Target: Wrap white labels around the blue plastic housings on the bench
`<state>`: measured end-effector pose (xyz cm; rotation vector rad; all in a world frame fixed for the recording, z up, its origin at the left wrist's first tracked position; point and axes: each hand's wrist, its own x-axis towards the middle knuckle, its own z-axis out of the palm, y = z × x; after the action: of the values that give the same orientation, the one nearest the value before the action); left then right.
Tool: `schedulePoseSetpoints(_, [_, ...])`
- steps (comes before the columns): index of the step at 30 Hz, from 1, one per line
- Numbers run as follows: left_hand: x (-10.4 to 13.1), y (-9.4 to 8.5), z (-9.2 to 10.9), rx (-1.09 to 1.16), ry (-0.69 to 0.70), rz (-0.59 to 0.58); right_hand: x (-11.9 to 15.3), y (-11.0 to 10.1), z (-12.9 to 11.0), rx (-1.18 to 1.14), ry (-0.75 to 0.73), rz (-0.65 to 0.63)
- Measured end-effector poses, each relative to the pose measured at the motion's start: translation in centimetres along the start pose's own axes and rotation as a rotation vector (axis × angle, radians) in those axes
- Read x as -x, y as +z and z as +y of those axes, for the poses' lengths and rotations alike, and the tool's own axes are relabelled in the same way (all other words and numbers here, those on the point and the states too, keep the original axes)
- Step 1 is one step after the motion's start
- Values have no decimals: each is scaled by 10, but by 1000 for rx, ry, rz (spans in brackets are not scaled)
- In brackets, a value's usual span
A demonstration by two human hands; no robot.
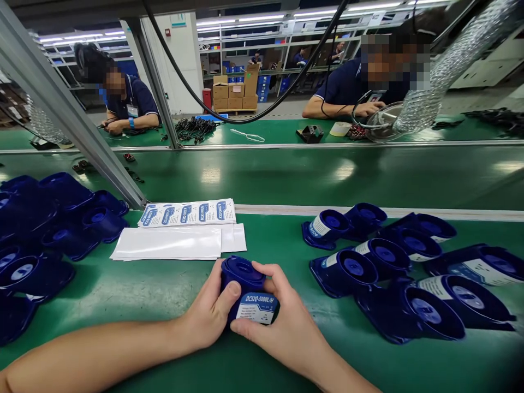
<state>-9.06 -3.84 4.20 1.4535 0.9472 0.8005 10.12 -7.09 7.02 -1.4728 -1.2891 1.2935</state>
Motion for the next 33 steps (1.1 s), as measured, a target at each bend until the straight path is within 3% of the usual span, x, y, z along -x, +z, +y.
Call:
schedulePoseSetpoints(6, [2, -1, -5, -81, 77, 0, -11, -5, 5, -253, -69, -94])
schedulePoseSetpoints(10, [2, 0, -9, -46, 88, 27, -11, -3, 9, -99, -132, -68])
schedulePoseSetpoints(17, [2, 4, -8, 16, 46, 52, -5, -4, 6, 232, -109, -114])
schedulePoseSetpoints(20, [2, 6, -8, 86, -44, 99, -7, -2, 9, 349, -141, -75])
schedulePoseSetpoints(23, [-1, 6, -9, 206, -146, 197, -12, -2, 12, 199, -109, -118])
schedulePoseSetpoints(25, [-5, 6, -11, 307, -111, 232, -15, -2, 14, -28, -69, -148])
schedulePoseSetpoints(29, [-13, 7, -15, 564, -32, 143, -18, -1, 17, -171, -41, -98])
schedulePoseSetpoints(33, [-18, 3, -15, 502, 47, 66, -24, -5, 17, -122, -81, -122])
